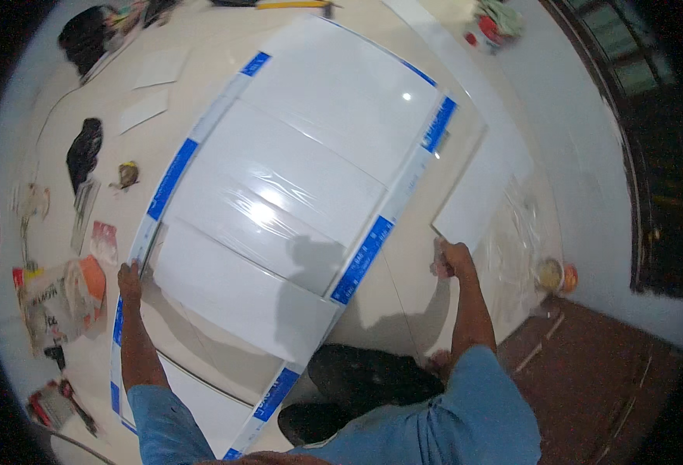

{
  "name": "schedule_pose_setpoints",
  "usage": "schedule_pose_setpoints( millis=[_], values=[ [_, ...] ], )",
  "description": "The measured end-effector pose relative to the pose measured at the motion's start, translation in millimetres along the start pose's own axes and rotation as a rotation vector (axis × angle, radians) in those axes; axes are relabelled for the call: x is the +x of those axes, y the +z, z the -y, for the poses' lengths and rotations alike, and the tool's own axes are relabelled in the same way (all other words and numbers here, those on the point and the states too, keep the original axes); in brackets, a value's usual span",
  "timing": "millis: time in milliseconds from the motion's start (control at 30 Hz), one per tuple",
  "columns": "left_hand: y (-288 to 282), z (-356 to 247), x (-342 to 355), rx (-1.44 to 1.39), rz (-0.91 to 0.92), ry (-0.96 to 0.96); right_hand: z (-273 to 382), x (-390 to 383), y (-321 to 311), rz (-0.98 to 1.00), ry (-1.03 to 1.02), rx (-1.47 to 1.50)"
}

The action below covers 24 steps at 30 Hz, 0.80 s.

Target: The person kneels on the floor and arranges white ceramic tiles into a rectangular frame on the ground. They repeatedly pick up tiles, align them with the frame, and adjust their positions to fit the layout.

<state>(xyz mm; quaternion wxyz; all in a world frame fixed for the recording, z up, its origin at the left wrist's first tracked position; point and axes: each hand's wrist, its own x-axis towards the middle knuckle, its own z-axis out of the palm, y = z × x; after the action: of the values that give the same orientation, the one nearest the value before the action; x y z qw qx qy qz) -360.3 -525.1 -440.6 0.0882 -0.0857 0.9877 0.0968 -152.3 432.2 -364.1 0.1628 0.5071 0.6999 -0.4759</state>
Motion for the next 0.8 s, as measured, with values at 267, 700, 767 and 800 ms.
schedule_pose_setpoints(
  millis=[267,700,767,800],
  values=[
    [-7.3,-16.8,-13.9,-0.042,-0.108,0.034,181.5,10.0,170.6,-0.439,-1.317,-0.735],
    [0.4,-70.7,-94.4,-0.134,-0.52,-0.202,142.1,-77.4,264.3,-0.037,-1.024,-0.969],
    [18.1,-125.7,-145.8,-0.243,-0.292,-0.685,123.6,-102.5,279.6,0.158,-0.848,-0.88],
    [25.7,-150.9,-170.1,-0.645,-0.136,-0.806,114.2,-114.7,286.2,0.293,-0.81,-0.674]
  ],
)
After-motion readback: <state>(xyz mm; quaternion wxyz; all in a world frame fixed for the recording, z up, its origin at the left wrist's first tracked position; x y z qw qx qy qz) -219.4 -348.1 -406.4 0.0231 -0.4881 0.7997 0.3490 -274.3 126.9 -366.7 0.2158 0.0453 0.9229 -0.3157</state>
